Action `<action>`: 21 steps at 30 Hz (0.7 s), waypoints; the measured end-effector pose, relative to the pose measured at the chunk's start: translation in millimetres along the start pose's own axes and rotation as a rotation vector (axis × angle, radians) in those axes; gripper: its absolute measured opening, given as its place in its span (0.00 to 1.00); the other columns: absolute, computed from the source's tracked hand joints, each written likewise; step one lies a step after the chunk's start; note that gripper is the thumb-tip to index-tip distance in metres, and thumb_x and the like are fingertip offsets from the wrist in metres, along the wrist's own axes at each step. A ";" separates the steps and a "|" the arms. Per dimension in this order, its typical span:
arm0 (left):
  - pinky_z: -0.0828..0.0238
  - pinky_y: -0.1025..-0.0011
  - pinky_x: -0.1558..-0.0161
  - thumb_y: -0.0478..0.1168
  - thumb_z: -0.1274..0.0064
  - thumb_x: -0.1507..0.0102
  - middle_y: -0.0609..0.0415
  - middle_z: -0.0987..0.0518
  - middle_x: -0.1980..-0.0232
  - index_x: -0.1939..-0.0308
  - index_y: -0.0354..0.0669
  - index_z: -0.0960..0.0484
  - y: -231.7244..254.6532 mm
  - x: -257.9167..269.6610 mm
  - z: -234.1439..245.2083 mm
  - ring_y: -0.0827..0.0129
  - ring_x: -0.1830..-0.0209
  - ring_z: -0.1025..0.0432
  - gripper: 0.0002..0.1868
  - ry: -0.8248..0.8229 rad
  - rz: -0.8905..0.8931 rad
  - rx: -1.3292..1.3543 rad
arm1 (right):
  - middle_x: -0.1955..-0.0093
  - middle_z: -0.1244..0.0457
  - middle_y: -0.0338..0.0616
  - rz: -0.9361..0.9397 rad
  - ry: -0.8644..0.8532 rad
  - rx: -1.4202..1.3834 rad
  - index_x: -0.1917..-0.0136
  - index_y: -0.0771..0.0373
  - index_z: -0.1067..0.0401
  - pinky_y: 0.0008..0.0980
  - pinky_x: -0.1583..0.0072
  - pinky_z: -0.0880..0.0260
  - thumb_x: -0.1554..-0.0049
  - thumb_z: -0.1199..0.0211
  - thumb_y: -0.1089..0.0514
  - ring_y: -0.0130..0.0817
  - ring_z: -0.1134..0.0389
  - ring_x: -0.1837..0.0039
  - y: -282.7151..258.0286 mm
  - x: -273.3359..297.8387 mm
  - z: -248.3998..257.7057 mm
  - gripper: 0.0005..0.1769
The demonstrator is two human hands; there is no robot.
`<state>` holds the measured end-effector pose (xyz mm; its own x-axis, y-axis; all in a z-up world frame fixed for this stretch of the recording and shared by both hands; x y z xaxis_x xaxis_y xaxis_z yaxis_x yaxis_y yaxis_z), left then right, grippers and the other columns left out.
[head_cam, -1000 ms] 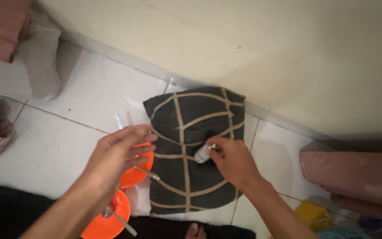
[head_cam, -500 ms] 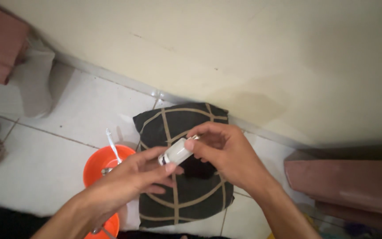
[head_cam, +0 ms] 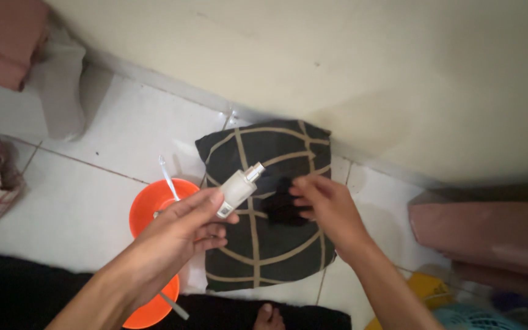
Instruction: Cleaning a light switch on the wall using a cleaning spray and a cloth.
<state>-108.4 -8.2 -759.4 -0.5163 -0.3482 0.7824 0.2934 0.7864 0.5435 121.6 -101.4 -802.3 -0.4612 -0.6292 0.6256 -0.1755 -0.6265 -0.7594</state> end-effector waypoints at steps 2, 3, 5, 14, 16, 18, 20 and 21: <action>0.26 0.70 0.50 0.58 0.53 0.34 0.57 0.17 0.59 0.41 0.47 0.17 0.0 0.1 2.6 0.74 0.62 0.29 0.26 0.017 0.002 0.004 | 0.49 0.26 0.43 0.020 0.069 0.089 0.44 0.61 0.22 0.34 0.48 0.27 0.39 0.41 0.49 0.32 0.28 0.50 43.3 -22.8 14.6 0.17; 0.27 0.70 0.50 0.58 0.52 0.34 0.56 0.18 0.59 0.42 0.46 0.17 -0.4 -0.2 4.3 0.74 0.62 0.29 0.26 0.014 -0.011 0.036 | 0.48 0.26 0.45 0.060 0.114 0.200 0.43 0.61 0.22 0.35 0.47 0.27 0.41 0.38 0.50 0.34 0.27 0.48 62.0 -33.5 21.0 0.18; 0.27 0.70 0.50 0.58 0.52 0.34 0.56 0.18 0.59 0.43 0.45 0.18 -1.4 -1.4 8.6 0.74 0.62 0.29 0.25 0.015 -0.022 0.069 | 0.47 0.26 0.46 0.098 0.153 0.312 0.43 0.61 0.22 0.36 0.45 0.28 0.44 0.34 0.51 0.35 0.26 0.47 82.8 -43.9 21.4 0.19; 0.28 0.67 0.49 0.56 0.52 0.35 0.53 0.18 0.58 0.47 0.40 0.18 -1.2 -9.9 34.9 0.70 0.58 0.30 0.25 0.054 -0.099 0.112 | 0.38 0.36 0.64 0.442 0.376 0.715 0.33 0.71 0.36 0.52 0.37 0.35 0.58 0.22 0.48 0.64 0.36 0.36 71.3 -55.2 1.9 0.46; 0.29 0.69 0.46 0.59 0.52 0.35 0.54 0.18 0.55 0.45 0.45 0.18 -1.5 -2.3 37.8 0.71 0.55 0.28 0.26 0.076 -0.015 0.105 | 0.38 0.34 0.59 0.236 0.260 0.728 0.32 0.63 0.34 0.47 0.36 0.33 0.55 0.25 0.48 0.60 0.34 0.34 103.2 -74.5 2.2 0.41; 0.29 0.69 0.46 0.58 0.52 0.35 0.54 0.18 0.54 0.42 0.44 0.19 1.7 -2.3 44.1 0.71 0.54 0.28 0.27 0.080 -0.055 0.106 | 0.38 0.32 0.58 0.185 0.257 0.733 0.33 0.62 0.32 0.47 0.35 0.31 0.51 0.27 0.48 0.58 0.32 0.35 101.2 -74.0 8.7 0.36; 0.30 0.69 0.46 0.58 0.51 0.35 0.55 0.18 0.52 0.40 0.43 0.19 -7.8 25.2 48.3 0.71 0.53 0.27 0.28 0.106 -0.054 0.125 | 0.39 0.31 0.57 0.103 0.216 0.749 0.34 0.61 0.30 0.46 0.35 0.30 0.48 0.29 0.48 0.57 0.31 0.35 127.0 -42.3 14.2 0.32; 0.29 0.67 0.47 0.58 0.51 0.35 0.57 0.18 0.51 0.38 0.44 0.20 0.7 34.1 47.0 0.69 0.54 0.27 0.29 0.086 -0.069 0.176 | 0.41 0.31 0.57 0.305 0.222 0.656 0.34 0.63 0.32 0.48 0.39 0.29 0.46 0.31 0.52 0.57 0.30 0.39 111.5 -35.1 19.0 0.29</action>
<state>-163.6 4.5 -746.6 -0.4573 -0.4405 0.7726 0.1110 0.8336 0.5410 134.7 -157.9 -905.5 -0.5833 -0.7543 0.3014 0.5092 -0.6287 -0.5878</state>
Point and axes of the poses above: each hand's wrist, its own x-axis away from the middle knuckle, its own z-axis out of the back of the hand, y = z × x, the point moved 9 cm from there along -x, towards the middle knuckle
